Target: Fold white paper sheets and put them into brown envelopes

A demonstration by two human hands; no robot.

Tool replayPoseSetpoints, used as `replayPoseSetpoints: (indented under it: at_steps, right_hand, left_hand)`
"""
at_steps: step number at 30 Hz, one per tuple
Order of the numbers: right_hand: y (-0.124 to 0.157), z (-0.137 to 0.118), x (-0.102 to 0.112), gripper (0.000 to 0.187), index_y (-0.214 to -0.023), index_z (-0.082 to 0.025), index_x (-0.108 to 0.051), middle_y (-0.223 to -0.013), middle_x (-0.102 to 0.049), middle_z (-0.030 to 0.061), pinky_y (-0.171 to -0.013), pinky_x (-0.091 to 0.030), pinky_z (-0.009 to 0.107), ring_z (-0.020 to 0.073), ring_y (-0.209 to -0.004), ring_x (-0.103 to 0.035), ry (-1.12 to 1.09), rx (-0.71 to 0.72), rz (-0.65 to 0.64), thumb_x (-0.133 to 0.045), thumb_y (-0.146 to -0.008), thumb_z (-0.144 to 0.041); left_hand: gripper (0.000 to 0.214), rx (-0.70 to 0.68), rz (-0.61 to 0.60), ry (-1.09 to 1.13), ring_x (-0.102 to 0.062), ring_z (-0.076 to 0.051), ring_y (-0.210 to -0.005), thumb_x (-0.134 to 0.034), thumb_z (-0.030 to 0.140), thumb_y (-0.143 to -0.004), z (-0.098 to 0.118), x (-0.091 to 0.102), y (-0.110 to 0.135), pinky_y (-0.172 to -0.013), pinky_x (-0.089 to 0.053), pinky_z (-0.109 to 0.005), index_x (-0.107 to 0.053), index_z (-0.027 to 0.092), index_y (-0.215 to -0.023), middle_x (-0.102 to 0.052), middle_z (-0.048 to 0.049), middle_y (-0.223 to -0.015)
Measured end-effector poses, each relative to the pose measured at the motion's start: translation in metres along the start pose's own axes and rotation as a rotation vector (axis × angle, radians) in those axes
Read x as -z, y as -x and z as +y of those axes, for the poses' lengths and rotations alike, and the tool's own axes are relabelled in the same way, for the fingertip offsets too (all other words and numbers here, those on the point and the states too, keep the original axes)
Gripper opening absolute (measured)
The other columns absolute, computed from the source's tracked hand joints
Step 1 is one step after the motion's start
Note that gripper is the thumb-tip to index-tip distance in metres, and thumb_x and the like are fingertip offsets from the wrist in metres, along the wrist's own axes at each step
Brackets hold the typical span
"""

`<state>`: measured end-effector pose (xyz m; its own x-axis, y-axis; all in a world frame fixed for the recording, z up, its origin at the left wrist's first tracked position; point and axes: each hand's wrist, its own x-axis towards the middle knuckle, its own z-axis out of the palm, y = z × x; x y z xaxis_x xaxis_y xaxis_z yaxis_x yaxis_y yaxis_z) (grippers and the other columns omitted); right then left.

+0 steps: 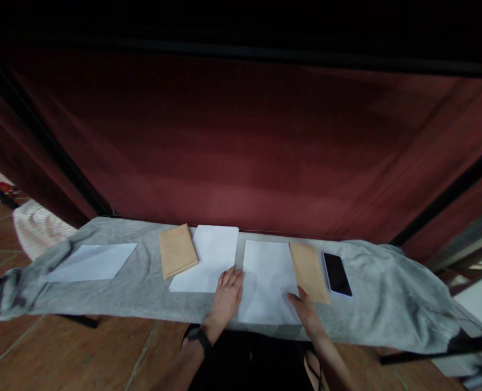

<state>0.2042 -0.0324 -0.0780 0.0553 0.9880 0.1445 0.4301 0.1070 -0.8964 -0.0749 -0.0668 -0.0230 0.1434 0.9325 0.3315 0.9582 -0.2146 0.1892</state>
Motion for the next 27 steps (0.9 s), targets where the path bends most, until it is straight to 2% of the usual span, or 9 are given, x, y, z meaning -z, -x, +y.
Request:
replayPoseSetpoints:
  at_steps: [5, 11, 14, 19, 23, 25, 27]
  right_hand:
    - [-0.008, 0.002, -0.021, 0.040, -0.105, -0.020, -0.069, -0.098, -0.077, 0.0100, -0.083, -0.059, 0.043, 0.0288, -0.093, -0.073, -0.034, -0.031, -0.033, -0.049, -0.076, -0.040]
    - [-0.022, 0.000, -0.032, 0.034, -0.099, -0.023, -0.071, -0.088, -0.077, 0.0081, -0.080, -0.060, 0.042, 0.0287, -0.086, -0.073, -0.034, 0.035, -0.018, -0.050, -0.075, -0.034]
    - [-0.025, 0.005, -0.034, 0.039, -0.108, -0.021, -0.068, -0.097, -0.076, 0.0101, -0.085, -0.059, 0.044, 0.0294, -0.092, -0.072, 0.012, 0.038, 0.012, -0.049, -0.077, -0.034]
    - [-0.016, 0.014, -0.038, 0.060, -0.140, -0.016, -0.048, -0.124, -0.067, 0.0145, -0.096, -0.055, 0.044, 0.0292, -0.116, -0.065, 0.208, 0.128, 0.157, -0.045, -0.082, -0.029]
    - [-0.002, 0.001, -0.038, 0.067, -0.154, -0.015, -0.030, -0.129, -0.063, 0.0180, -0.089, -0.057, 0.044, 0.0291, -0.109, -0.067, 0.449, 0.178, 0.124, -0.038, -0.088, -0.020]
    - [0.005, -0.012, -0.036, 0.064, -0.154, -0.016, -0.033, -0.135, -0.059, 0.0193, -0.091, -0.055, 0.046, 0.0309, -0.115, -0.064, 0.579, 0.189, 0.112, -0.037, -0.090, -0.018]
    - [0.010, -0.025, -0.036, 0.056, -0.148, -0.018, -0.045, -0.147, -0.051, 0.0183, -0.101, -0.048, 0.050, 0.0333, -0.129, -0.054, 0.674, 0.229, 0.126, -0.039, -0.092, -0.016]
  left_hand:
    - [0.054, 0.004, -0.146, -0.143, -0.049, -0.028, -0.136, -0.037, -0.003, -0.087, -0.018, -0.007, -0.014, -0.116, -0.031, -0.052, -0.064, 0.019, -0.128, -0.064, -0.0109, -0.136]
    - [0.054, 0.040, -0.132, -0.228, -0.058, -0.026, -0.125, -0.037, -0.002, -0.087, -0.016, -0.013, -0.011, -0.103, -0.046, -0.046, -0.060, 0.022, -0.130, -0.063, -0.0100, -0.137]
    - [0.052, 0.054, -0.118, -0.248, -0.060, -0.026, -0.122, -0.038, -0.002, -0.088, -0.013, -0.012, -0.011, -0.100, -0.048, -0.045, -0.062, 0.020, -0.128, -0.065, -0.0108, -0.134]
    - [0.049, 0.076, -0.108, -0.207, -0.060, -0.028, -0.122, -0.039, -0.002, -0.088, -0.014, -0.008, -0.011, -0.104, -0.046, -0.047, -0.064, 0.015, -0.127, -0.066, -0.0145, -0.131]
    - [0.046, 0.032, -0.066, -0.130, -0.057, -0.025, -0.129, -0.040, 0.005, -0.093, -0.010, -0.015, -0.011, -0.111, -0.042, -0.043, -0.059, 0.013, -0.133, -0.062, -0.0151, -0.138]
    - [0.043, -0.030, -0.037, -0.076, -0.051, -0.024, -0.135, -0.040, 0.016, -0.098, -0.002, -0.022, -0.009, -0.113, -0.042, -0.041, -0.055, 0.012, -0.138, -0.055, -0.0147, -0.146]
    - [0.046, -0.095, -0.020, -0.035, -0.043, -0.026, -0.142, -0.041, 0.027, -0.100, 0.009, -0.032, -0.005, -0.114, -0.041, -0.043, -0.051, 0.012, -0.142, -0.047, -0.0139, -0.153]
